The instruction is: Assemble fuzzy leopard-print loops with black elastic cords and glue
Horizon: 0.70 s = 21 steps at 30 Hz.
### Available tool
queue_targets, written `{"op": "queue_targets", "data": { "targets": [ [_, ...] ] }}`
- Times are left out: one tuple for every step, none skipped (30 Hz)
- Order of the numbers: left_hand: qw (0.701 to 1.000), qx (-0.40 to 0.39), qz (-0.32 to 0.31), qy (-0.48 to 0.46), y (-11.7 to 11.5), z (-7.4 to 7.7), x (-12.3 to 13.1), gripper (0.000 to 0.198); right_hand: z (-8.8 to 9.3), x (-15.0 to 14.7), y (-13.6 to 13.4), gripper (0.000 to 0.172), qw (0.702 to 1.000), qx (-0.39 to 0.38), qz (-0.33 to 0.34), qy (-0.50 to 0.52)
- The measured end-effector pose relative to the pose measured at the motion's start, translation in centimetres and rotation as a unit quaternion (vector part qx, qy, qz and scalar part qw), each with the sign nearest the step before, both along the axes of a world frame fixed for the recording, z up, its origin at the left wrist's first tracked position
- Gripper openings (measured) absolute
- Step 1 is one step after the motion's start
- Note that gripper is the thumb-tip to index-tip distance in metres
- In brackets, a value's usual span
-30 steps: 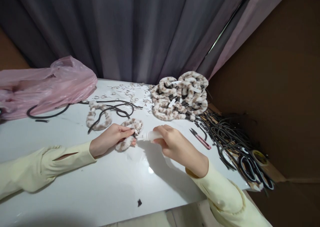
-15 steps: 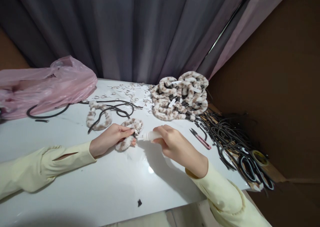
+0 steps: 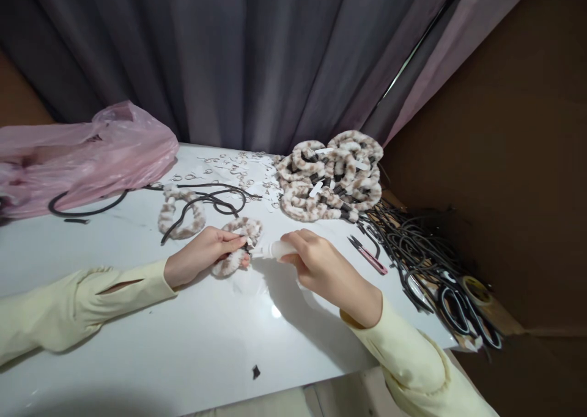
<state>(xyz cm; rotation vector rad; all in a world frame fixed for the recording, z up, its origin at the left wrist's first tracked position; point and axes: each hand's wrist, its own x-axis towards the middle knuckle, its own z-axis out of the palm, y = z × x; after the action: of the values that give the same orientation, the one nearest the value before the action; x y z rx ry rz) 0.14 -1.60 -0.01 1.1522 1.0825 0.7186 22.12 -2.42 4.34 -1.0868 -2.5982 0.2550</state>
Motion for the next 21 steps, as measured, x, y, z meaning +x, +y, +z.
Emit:
{"op": "queue_targets", "data": {
  "targets": [
    [1.0,-0.001,0.001,0.001,0.01,-0.03,0.0,0.035,-0.02,0.02,0.0,0.018,1.0,0.001,0.0,0.001],
    [1.0,-0.002,0.003,0.003,0.03,-0.05,0.01,0.034,-0.03,0.03,0.01,0.018,1.0,0.0,0.0,0.0],
    [1.0,-0.003,0.005,0.003,0.04,-0.07,0.03,0.034,-0.05,0.05,0.01,0.018,1.0,-0.003,-0.001,-0.001],
    [1.0,-0.006,0.007,0.001,0.05,-0.06,0.05,0.034,-0.06,0.06,0.02,0.018,1.0,-0.007,-0.002,-0.003],
    [1.0,-0.009,0.008,-0.001,0.06,-0.05,0.07,0.034,-0.06,0.07,0.02,0.018,1.0,-0.01,-0.003,-0.004],
    [1.0,-0.013,0.009,-0.005,0.07,-0.03,0.09,0.034,-0.06,0.07,0.02,0.018,1.0,-0.013,-0.003,-0.006],
    [1.0,-0.015,0.009,-0.008,0.08,0.0,0.11,0.034,-0.07,0.08,0.01,0.018,1.0,-0.015,-0.003,-0.007],
    [1.0,-0.015,0.009,-0.009,0.08,0.01,0.11,0.034,-0.07,0.1,0.0,0.018,1.0,-0.015,-0.003,-0.007],
    [1.0,-0.014,0.009,-0.009,0.09,-0.01,0.1,0.034,-0.07,0.12,-0.02,0.018,1.0,-0.014,-0.003,-0.007],
    [1.0,-0.013,0.008,-0.009,0.11,-0.05,0.08,0.034,-0.07,0.15,-0.04,0.018,1.0,-0.013,-0.003,-0.007],
    [1.0,-0.011,0.008,-0.01,0.13,-0.12,0.05,0.034,-0.06,0.2,-0.06,0.018,1.0,-0.013,-0.004,-0.007],
    [1.0,-0.01,0.006,-0.013,0.17,-0.21,0.02,0.034,-0.03,0.24,-0.09,0.018,1.0,-0.011,-0.005,-0.006],
    [1.0,-0.009,0.004,-0.017,0.21,-0.32,-0.02,0.034,0.02,0.3,-0.11,0.019,1.0,-0.009,-0.006,-0.006],
    [1.0,-0.008,0.002,-0.022,0.25,-0.42,-0.05,0.034,0.09,0.34,-0.12,0.019,1.0,-0.008,-0.006,-0.006],
    [1.0,-0.007,0.001,-0.025,0.28,-0.5,-0.07,0.034,0.17,0.38,-0.13,0.02,1.0,-0.008,-0.006,-0.006],
    [1.0,-0.005,0.001,-0.027,0.3,-0.55,-0.08,0.034,0.25,0.4,-0.13,0.02,1.0,-0.008,-0.005,-0.004],
    [1.0,-0.005,0.002,-0.027,0.3,-0.56,-0.08,0.034,0.32,0.4,-0.1,0.021,1.0,-0.008,-0.004,-0.004],
    [1.0,-0.005,0.004,-0.025,0.27,-0.52,-0.05,0.034,0.35,0.38,-0.07,0.021,1.0,-0.007,-0.003,-0.003],
    [1.0,-0.006,0.005,-0.023,0.22,-0.44,-0.01,0.034,0.35,0.33,-0.01,0.021,1.0,-0.006,-0.002,-0.003],
    [1.0,-0.008,0.005,-0.02,0.15,-0.33,0.05,0.034,0.31,0.26,0.06,0.021,1.0,-0.005,-0.001,-0.003],
    [1.0,-0.01,0.005,-0.017,0.06,-0.19,0.11,0.034,0.23,0.18,0.13,0.02,1.0,-0.004,0.0,-0.003]
  ]
}}
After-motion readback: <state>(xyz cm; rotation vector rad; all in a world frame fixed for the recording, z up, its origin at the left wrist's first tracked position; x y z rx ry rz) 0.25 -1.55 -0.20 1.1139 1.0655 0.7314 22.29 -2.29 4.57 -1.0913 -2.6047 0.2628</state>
